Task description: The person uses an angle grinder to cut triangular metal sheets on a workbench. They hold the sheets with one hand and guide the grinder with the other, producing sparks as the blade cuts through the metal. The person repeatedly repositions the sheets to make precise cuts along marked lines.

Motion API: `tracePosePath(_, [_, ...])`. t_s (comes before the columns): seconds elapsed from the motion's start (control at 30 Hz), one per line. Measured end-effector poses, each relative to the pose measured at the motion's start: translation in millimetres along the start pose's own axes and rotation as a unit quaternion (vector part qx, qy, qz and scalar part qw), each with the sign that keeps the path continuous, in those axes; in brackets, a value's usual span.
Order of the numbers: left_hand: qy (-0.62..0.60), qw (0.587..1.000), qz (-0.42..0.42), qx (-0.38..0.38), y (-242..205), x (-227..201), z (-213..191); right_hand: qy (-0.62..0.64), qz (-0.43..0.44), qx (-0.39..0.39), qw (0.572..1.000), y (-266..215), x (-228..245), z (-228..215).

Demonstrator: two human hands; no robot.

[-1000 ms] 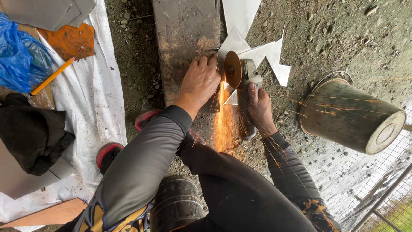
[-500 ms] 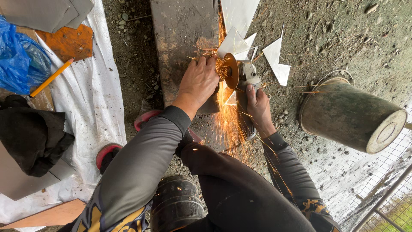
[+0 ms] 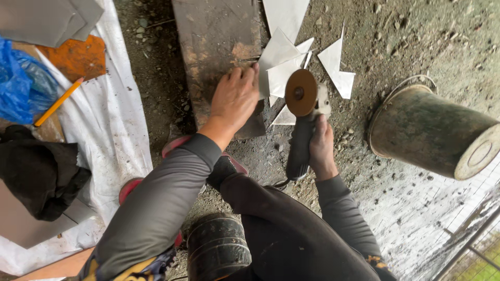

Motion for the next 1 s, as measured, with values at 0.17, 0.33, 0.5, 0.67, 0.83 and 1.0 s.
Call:
tracePosePath(0.17, [-0.035, 0.999, -0.027, -0.015, 10.5, 13.0, 0.5, 0.099, 0.085, -0.074, 0.989, -27.3, -46.9, -31.2])
tracePosePath(0.33, [-0.084, 0.994, -0.066, 0.032, 40.9, 21.1, 8.7, 0.091, 0.148, -0.099, 0.980, -44.9, -88.4, -45.6])
tracePosePath(0.5, [-0.109, 0.986, -0.074, 0.098, 42.6, 9.0, 32.5, 0.067, 0.187, -0.115, 0.973, -56.6, -124.1, -52.3])
tracePosePath(0.67, [-0.252, 0.959, -0.110, -0.066, 36.7, 11.1, 17.2, 0.123, 0.166, -0.103, 0.973, -60.4, -130.7, -46.2])
tracePosePath(0.83, [-0.500, 0.824, -0.246, 0.100, 21.1, -1.7, 59.9, 0.172, 0.181, -0.124, 0.960, -73.1, -135.7, -49.1])
tracePosePath(1.0, [-0.520, 0.828, -0.197, 0.076, 38.8, -40.5, 60.3, 0.184, 0.240, -0.165, 0.939, -91.6, -149.9, -61.3])
Point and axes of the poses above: each hand's wrist, its own y-axis towards the middle knuckle, its own z-axis out of the palm, x = y × z, the point moved 10 cm from there along y, towards the middle knuckle, and after that the axes turned 9 degrees about z, right-handed, at the moved point
